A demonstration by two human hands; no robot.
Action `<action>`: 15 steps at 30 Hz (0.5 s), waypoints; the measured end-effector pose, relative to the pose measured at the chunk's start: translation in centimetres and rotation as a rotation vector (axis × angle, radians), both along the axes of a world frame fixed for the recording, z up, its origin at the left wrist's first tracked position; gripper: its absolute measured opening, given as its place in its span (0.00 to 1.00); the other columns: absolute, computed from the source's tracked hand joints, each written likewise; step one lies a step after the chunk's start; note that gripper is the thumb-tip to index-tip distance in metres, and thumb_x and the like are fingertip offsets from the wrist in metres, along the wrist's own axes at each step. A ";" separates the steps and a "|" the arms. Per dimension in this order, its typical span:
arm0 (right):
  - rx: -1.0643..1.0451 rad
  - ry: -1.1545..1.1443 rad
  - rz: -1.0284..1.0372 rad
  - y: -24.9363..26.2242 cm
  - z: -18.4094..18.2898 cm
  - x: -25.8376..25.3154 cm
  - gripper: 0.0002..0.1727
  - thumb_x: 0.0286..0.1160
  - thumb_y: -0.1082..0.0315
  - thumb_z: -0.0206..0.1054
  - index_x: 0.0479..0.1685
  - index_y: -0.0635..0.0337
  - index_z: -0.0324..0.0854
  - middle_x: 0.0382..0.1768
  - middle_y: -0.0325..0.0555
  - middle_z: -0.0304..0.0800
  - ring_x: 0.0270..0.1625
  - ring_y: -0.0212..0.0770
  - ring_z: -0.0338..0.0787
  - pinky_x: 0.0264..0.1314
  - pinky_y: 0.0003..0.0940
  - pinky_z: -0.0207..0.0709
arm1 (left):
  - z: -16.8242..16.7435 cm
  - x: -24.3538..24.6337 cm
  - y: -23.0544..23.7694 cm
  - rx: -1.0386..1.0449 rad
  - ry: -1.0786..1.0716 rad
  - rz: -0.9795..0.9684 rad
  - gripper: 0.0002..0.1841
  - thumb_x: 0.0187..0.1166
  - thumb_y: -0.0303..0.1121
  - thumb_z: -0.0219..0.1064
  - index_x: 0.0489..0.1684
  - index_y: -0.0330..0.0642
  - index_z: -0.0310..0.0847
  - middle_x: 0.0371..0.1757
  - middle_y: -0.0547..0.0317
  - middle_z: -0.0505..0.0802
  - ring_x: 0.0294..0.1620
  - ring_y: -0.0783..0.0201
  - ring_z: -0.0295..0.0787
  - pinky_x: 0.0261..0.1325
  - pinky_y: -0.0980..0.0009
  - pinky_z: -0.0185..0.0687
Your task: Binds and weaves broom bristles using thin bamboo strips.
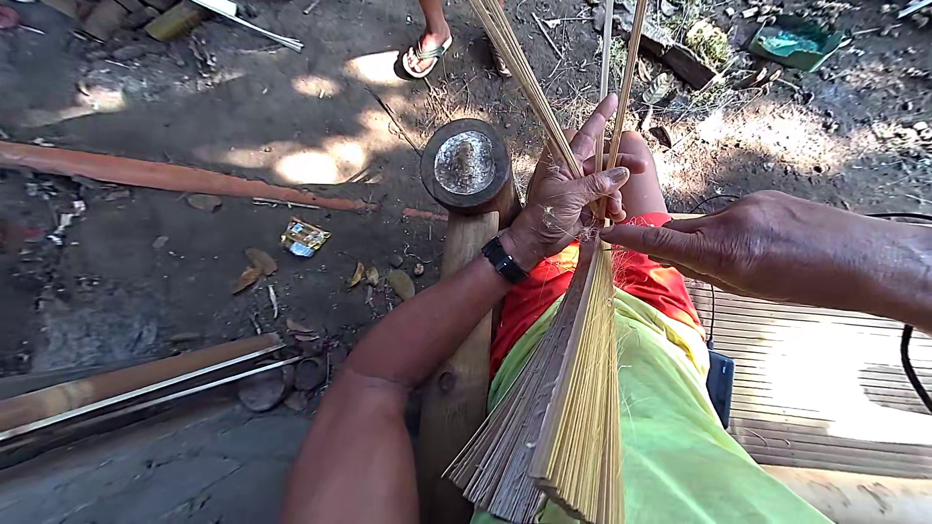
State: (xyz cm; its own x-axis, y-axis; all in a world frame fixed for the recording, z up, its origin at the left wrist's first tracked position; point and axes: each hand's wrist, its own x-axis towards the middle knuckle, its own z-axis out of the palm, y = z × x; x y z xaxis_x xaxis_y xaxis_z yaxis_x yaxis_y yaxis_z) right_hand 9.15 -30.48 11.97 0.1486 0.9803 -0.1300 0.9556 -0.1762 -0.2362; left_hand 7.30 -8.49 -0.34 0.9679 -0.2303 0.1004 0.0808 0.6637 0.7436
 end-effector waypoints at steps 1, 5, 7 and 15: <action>-0.003 0.004 0.003 0.0 -0.1 0.1 0.35 0.83 0.71 0.61 0.91 0.38 0.62 0.32 0.40 0.88 0.17 0.42 0.82 0.14 0.43 0.75 | 0.0 0.0 0.0 -0.004 0.000 -0.007 0.45 0.84 0.18 0.57 0.98 0.59 0.35 0.61 0.33 0.85 0.27 0.56 0.85 0.35 0.62 0.89; 0.001 -0.007 0.012 0.2 -0.3 0.3 0.36 0.82 0.72 0.61 0.91 0.37 0.62 0.30 0.40 0.88 0.14 0.42 0.80 0.12 0.42 0.73 | 0.1 0.0 0.1 -0.009 -0.005 -0.018 0.45 0.84 0.18 0.56 0.98 0.60 0.35 0.60 0.33 0.85 0.27 0.57 0.85 0.35 0.64 0.89; -0.011 -0.005 0.007 0.4 -0.3 0.2 0.36 0.83 0.72 0.60 0.91 0.35 0.61 0.31 0.41 0.87 0.15 0.42 0.80 0.13 0.42 0.73 | 0.3 0.0 0.1 0.001 -0.004 -0.016 0.45 0.84 0.18 0.57 0.98 0.59 0.35 0.59 0.35 0.85 0.27 0.57 0.85 0.35 0.63 0.89; -0.095 -0.057 0.015 1.4 -0.6 0.6 0.36 0.82 0.74 0.60 0.90 0.38 0.63 0.28 0.42 0.85 0.13 0.43 0.78 0.11 0.42 0.70 | 0.4 0.0 0.1 0.016 0.034 -0.014 0.44 0.85 0.18 0.56 0.98 0.60 0.37 0.60 0.35 0.84 0.28 0.56 0.86 0.36 0.61 0.91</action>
